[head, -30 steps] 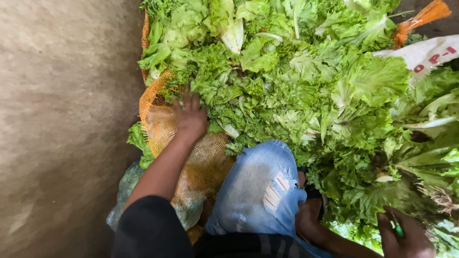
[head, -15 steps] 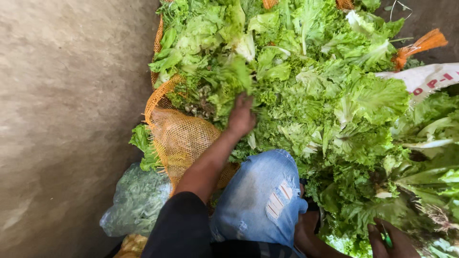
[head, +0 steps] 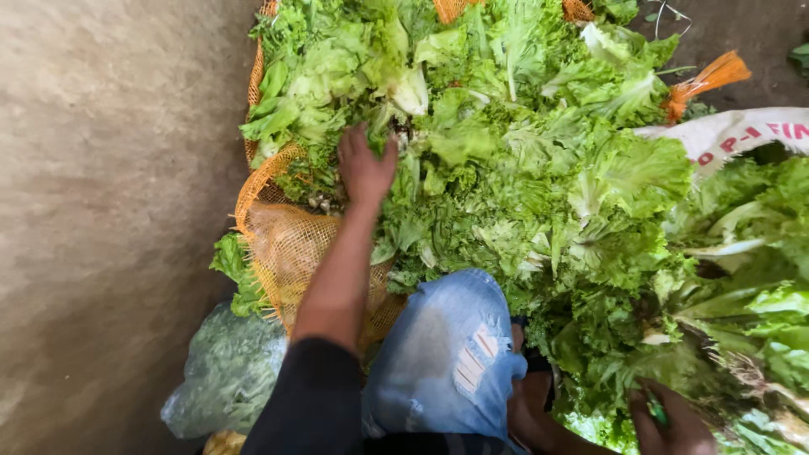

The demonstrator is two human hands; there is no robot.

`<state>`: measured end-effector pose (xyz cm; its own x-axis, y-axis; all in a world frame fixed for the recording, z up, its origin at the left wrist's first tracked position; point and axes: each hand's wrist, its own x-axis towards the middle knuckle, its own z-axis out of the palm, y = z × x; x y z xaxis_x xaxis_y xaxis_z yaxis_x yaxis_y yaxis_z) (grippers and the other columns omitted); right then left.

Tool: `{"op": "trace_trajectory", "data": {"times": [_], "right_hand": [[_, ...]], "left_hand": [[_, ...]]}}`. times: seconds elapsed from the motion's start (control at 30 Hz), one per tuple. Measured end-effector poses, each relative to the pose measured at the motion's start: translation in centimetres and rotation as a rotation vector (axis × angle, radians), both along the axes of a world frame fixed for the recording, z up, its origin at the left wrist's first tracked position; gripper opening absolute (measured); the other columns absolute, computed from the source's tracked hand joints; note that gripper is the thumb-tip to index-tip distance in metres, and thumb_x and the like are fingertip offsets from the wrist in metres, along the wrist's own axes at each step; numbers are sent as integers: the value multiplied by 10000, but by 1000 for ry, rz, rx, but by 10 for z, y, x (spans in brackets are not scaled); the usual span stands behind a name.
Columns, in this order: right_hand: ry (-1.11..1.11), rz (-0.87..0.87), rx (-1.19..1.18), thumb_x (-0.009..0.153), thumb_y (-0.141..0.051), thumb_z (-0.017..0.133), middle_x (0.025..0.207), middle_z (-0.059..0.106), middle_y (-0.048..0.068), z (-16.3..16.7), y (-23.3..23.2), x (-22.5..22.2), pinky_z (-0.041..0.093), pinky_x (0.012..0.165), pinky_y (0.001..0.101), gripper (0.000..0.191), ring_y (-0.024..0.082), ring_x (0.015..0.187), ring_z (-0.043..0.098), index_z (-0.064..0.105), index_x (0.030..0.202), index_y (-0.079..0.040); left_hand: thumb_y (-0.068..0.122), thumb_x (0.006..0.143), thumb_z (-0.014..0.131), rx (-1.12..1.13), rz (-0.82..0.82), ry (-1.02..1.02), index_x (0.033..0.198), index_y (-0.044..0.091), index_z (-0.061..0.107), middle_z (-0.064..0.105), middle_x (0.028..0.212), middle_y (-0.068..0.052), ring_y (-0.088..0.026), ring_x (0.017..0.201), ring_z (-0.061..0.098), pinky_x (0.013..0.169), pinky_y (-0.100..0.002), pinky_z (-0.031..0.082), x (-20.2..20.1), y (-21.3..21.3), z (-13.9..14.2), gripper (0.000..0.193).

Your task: The person sits on the floor among sacks of leafy greens and trims lettuce heads, using a small green-handled knife to cut off root ends and damaged leaves. They place each trimmed head onto a growing pile and pull new untrimmed heads from the sack one at a time.

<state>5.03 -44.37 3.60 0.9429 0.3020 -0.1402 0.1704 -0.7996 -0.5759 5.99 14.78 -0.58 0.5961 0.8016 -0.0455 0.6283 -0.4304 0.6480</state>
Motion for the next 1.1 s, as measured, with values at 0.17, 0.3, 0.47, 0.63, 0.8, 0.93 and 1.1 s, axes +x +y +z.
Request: {"op": "trace_trajectory", "data": {"times": [0.17, 0.3, 0.47, 0.63, 0.8, 0.93, 1.1], "right_hand": [[7, -23, -31, 903, -196, 778, 927, 760, 223, 5, 5, 0, 617, 815, 362, 322, 249, 845, 778, 752, 1159, -3], [2, -22, -38, 896, -195, 792, 915, 761, 210, 5, 5, 0, 609, 844, 379, 318, 246, 837, 772, 758, 1157, -16], [1, -17, 22, 915, -213, 777, 867, 761, 189, -3, 10, 1, 602, 782, 353, 315, 229, 805, 769, 752, 1164, -22], [-11, -7, -92, 884, -225, 793, 897, 763, 199, 4, 3, 2, 602, 779, 356, 327, 241, 808, 772, 767, 1154, -42], [71, -68, -83, 867, -232, 794, 909, 778, 182, 9, 5, 1, 621, 791, 360, 330, 238, 820, 791, 763, 1150, -63], [90, -66, -115, 830, -231, 802, 952, 786, 175, 12, 14, 4, 629, 803, 384, 320, 249, 885, 796, 774, 1118, -94], [91, -71, -173, 807, -253, 808, 952, 793, 162, 18, 15, 7, 629, 787, 385, 329, 247, 865, 797, 780, 1113, -136]], "left_hand": [[500, 948, 700, -143, -263, 364, 1468, 49, 441, 339, 1602, -255, -395, 1517, 254, 1220, -515, 268, 23, -25, -37, 736], [384, 949, 648, -64, -378, 137, 1597, 84, 379, 436, 1602, -196, -335, 1484, 400, 1237, -463, 353, 38, -93, -60, 763], [385, 943, 651, 43, -615, 228, 1586, 122, 344, 382, 1608, -169, -375, 1443, 428, 1194, -513, 309, 73, -111, -45, 760], [352, 1035, 515, -237, -566, 358, 1540, 119, 346, 471, 1491, -177, -358, 1230, 571, 1083, -521, 380, 97, -64, -13, 581], [176, 1092, 469, -96, -171, 270, 1345, 97, 627, 708, 1265, -181, -324, 1105, 705, 934, -488, 578, 85, 20, -2, 309], [6, 899, 657, 132, -545, 656, 1427, 119, 536, 456, 1533, -173, -362, 1392, 429, 1098, -497, 433, 92, 46, -5, 553], [33, 927, 690, 57, -514, 970, 1627, 205, 299, 171, 1684, -152, -382, 1534, 196, 1218, -485, 301, 95, 26, -9, 820]]}}
